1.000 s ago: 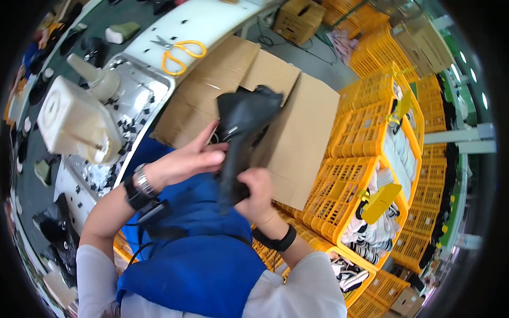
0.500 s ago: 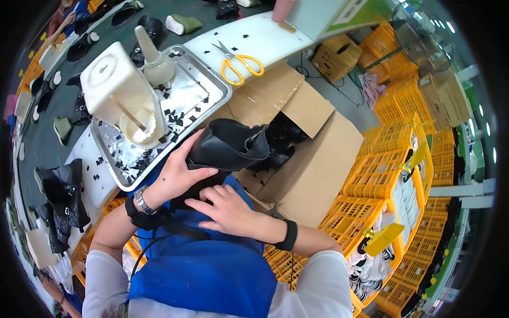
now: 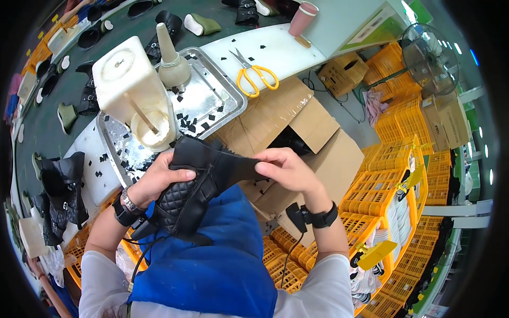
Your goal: Trims edges of shoe boots and applies adhesive with a brush.
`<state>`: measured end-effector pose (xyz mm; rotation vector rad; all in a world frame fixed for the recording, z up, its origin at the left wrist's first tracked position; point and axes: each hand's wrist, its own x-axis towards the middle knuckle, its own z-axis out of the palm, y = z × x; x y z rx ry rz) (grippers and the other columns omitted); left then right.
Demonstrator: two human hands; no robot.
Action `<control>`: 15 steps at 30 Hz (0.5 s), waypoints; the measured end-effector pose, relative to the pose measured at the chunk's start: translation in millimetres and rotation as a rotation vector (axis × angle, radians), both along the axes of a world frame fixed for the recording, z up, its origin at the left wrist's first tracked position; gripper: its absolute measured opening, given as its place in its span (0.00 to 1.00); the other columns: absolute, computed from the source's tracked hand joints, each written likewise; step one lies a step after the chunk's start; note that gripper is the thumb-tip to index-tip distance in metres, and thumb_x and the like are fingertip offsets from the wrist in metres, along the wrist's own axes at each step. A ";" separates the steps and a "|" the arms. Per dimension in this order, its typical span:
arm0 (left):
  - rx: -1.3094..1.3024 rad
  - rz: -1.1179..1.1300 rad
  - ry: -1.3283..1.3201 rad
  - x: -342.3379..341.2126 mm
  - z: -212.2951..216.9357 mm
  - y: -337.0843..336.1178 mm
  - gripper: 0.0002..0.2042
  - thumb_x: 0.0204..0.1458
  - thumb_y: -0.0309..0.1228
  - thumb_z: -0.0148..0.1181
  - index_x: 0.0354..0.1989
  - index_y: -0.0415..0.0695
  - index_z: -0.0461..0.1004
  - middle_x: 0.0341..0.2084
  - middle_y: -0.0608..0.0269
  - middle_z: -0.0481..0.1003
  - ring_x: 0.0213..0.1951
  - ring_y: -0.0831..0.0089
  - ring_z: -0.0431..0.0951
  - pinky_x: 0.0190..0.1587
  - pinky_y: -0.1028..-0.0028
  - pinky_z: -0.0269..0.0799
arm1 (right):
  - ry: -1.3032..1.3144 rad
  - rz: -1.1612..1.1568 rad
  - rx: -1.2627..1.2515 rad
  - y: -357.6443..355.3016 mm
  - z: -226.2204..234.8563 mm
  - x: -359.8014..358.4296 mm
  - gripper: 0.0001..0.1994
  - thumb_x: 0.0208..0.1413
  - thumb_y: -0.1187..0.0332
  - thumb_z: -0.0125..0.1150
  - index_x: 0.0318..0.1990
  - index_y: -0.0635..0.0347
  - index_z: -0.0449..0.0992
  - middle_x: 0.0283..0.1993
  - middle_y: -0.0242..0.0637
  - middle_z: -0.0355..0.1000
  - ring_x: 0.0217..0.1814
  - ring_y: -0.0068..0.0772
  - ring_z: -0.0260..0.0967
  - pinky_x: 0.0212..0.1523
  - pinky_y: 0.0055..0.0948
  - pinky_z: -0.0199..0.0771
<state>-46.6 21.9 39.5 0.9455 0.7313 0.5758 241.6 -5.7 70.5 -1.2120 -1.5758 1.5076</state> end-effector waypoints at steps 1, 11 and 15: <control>0.004 0.007 -0.001 -2.2 -1.3 0.5 0.17 0.44 0.24 0.61 0.45 0.37 0.69 0.38 0.63 0.74 0.39 0.79 0.72 0.46 0.77 0.67 | 0.007 0.073 -0.025 9.0 -2.0 4.3 0.12 0.53 0.68 0.55 0.42 0.64 0.72 0.35 0.29 0.71 0.37 0.17 0.66 0.39 0.18 0.66; -0.083 -0.176 0.203 -13.6 -13.6 -15.6 0.21 0.44 0.28 0.63 0.47 0.37 0.67 0.41 0.63 0.73 0.43 0.78 0.70 0.49 0.76 0.64 | -1.167 -0.189 0.387 212.2 -74.7 5.8 0.28 0.45 0.57 0.58 0.55 0.52 0.61 0.39 0.51 0.71 0.43 0.50 0.68 0.44 0.41 0.68; -0.053 -0.112 0.195 -19.5 -20.2 -28.1 0.22 0.44 0.30 0.63 0.48 0.37 0.67 0.43 0.63 0.72 0.44 0.78 0.69 0.49 0.77 0.63 | -1.276 -0.069 0.247 230.7 -84.7 9.3 0.35 0.37 0.60 0.63 0.57 0.51 0.57 0.41 0.48 0.71 0.45 0.47 0.69 0.45 0.39 0.69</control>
